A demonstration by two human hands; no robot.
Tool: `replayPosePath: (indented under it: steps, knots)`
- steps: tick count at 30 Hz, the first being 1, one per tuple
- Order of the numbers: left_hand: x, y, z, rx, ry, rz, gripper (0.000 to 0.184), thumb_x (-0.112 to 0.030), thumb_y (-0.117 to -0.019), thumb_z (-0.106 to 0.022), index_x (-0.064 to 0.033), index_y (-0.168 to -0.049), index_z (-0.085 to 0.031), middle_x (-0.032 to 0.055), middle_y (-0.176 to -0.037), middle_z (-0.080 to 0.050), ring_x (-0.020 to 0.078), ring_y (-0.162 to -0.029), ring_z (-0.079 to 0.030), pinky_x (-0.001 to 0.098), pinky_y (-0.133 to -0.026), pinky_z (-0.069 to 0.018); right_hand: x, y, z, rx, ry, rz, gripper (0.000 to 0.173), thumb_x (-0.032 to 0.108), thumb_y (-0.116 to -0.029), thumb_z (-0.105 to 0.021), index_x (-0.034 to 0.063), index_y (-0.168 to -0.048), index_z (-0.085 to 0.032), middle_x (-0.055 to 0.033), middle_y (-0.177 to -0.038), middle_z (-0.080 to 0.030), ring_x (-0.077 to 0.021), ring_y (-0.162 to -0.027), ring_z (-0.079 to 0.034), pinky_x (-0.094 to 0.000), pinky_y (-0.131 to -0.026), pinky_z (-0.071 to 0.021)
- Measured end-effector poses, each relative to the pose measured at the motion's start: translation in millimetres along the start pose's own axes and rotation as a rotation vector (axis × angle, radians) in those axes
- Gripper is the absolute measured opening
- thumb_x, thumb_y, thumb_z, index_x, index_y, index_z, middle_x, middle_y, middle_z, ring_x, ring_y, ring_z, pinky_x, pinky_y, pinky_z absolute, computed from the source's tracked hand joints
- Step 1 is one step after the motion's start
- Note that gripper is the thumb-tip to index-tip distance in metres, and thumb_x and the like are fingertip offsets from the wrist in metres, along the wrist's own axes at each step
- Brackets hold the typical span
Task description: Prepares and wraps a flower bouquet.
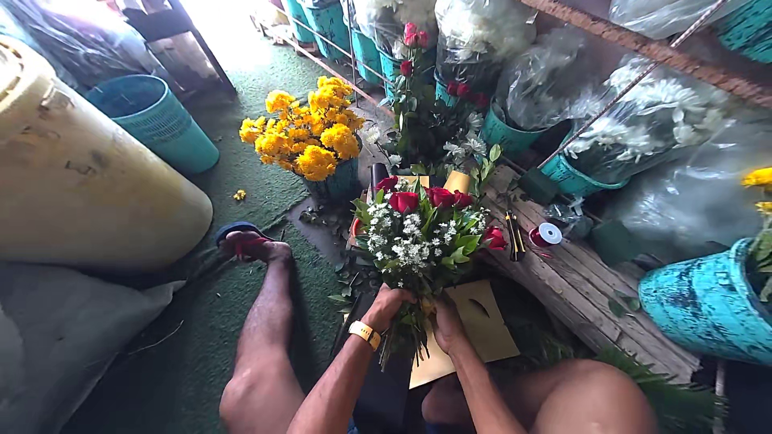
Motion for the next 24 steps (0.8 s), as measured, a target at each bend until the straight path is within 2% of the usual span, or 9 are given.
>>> replayPosePath:
  steps: [1, 4, 7, 10, 14, 19, 22, 24]
  knots:
    - [1, -1, -1, -0.002, -0.002, 0.0, 0.065, 0.004, -0.0653, -0.079, -0.0036, -0.126, -0.058, 0.014, -0.113, -0.071, 0.0248, -0.101, -0.07, 0.0457, -0.084, -0.0608, -4, 5, 2, -0.002, -0.021, -0.018, 0.043, 0.014, -0.0994, -0.06, 0.0053, -0.141, -0.053, -0.0123, -0.136, -0.061, -0.0214, -0.123, -0.06, -0.042, -0.102, -0.0523]
    - [1, 0, -3, -0.017, -0.004, 0.018, 0.062, 0.002, -0.0661, -0.078, -0.0031, -0.125, -0.059, 0.0145, -0.111, -0.072, 0.0256, -0.1, -0.07, 0.0462, -0.082, -0.0606, -14, 14, 10, -0.12, -0.11, -0.065, 0.019, 0.014, -0.0978, -0.065, 0.0024, -0.114, -0.065, -0.0117, -0.107, -0.066, -0.0206, -0.096, -0.063, -0.0387, -0.084, -0.0546]
    - [-3, 5, -6, -0.049, -0.01, 0.047, 0.057, 0.003, -0.0683, -0.076, -0.0016, -0.122, -0.06, 0.0161, -0.107, -0.071, 0.0265, -0.096, -0.07, 0.0465, -0.079, -0.0604, -11, 18, 5, -0.111, -0.141, -0.054, 0.012, 0.011, -0.0974, -0.064, 0.0028, -0.106, -0.067, -0.0095, -0.101, -0.066, -0.0187, -0.089, -0.062, -0.0357, -0.078, -0.0531]
    - [-6, 10, -10, -0.058, -0.02, 0.069, 0.051, 0.002, -0.0717, -0.074, -0.0016, -0.121, -0.061, 0.0156, -0.106, -0.071, 0.0255, -0.094, -0.07, 0.0459, -0.078, -0.0596, -9, 22, 4, -0.051, -0.184, -0.058, 0.016, 0.009, -0.0986, -0.06, 0.0029, -0.112, -0.066, -0.0102, -0.108, -0.066, -0.0191, -0.098, -0.063, -0.036, -0.085, -0.0542]
    - [-6, 12, -9, -0.084, -0.039, 0.135, 0.044, 0.0, -0.0748, -0.075, 0.0001, -0.117, -0.062, 0.0166, -0.1, -0.071, 0.0266, -0.09, -0.07, 0.0463, -0.075, -0.0592, -13, 22, 7, 0.024, -0.271, -0.06, 0.025, 0.014, -0.1047, -0.05, 0.0002, -0.119, -0.065, -0.0134, -0.116, -0.068, -0.0216, -0.107, -0.065, -0.0385, -0.094, -0.0546]
    - [-3, 9, -3, -0.119, -0.088, 0.158, 0.036, -0.003, -0.0759, -0.074, 0.0013, -0.11, -0.065, 0.0171, -0.098, -0.071, 0.0276, -0.088, -0.069, 0.0478, -0.074, -0.0585, -16, 22, 0, 0.107, -0.272, -0.047, 0.028, 0.013, -0.1046, -0.056, -0.0033, -0.125, -0.066, -0.0155, -0.125, -0.067, -0.0233, -0.115, -0.064, -0.04, -0.102, -0.053]
    - [-2, 9, -4, -0.13, -0.112, 0.153, 0.034, -0.005, -0.0764, -0.074, 0.0016, -0.109, -0.066, 0.017, -0.098, -0.071, 0.0279, -0.09, -0.069, 0.0486, -0.075, -0.0581, -16, 19, 1, 0.115, -0.257, -0.093, 0.028, 0.012, -0.1037, -0.058, -0.0021, -0.127, -0.066, -0.0143, -0.125, -0.068, -0.0222, -0.113, -0.065, -0.0399, -0.1, -0.0542]
    - [-2, 9, -6, -0.133, -0.112, 0.145, 0.034, -0.004, -0.0764, -0.074, 0.0016, -0.108, -0.066, 0.0167, -0.097, -0.071, 0.0276, -0.089, -0.069, 0.0482, -0.075, -0.058, -17, 14, 2, 0.089, -0.256, -0.122, 0.024, 0.01, -0.1001, -0.064, -0.0008, -0.121, -0.069, -0.0127, -0.117, -0.07, -0.0203, -0.105, -0.066, -0.0384, -0.093, -0.056]
Point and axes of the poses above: each hand's wrist, its own y-axis away from the middle knuckle, its own z-axis out of the back of the hand, x = y × z, the point moved 7 cm from there along -y, towards the middle knuckle
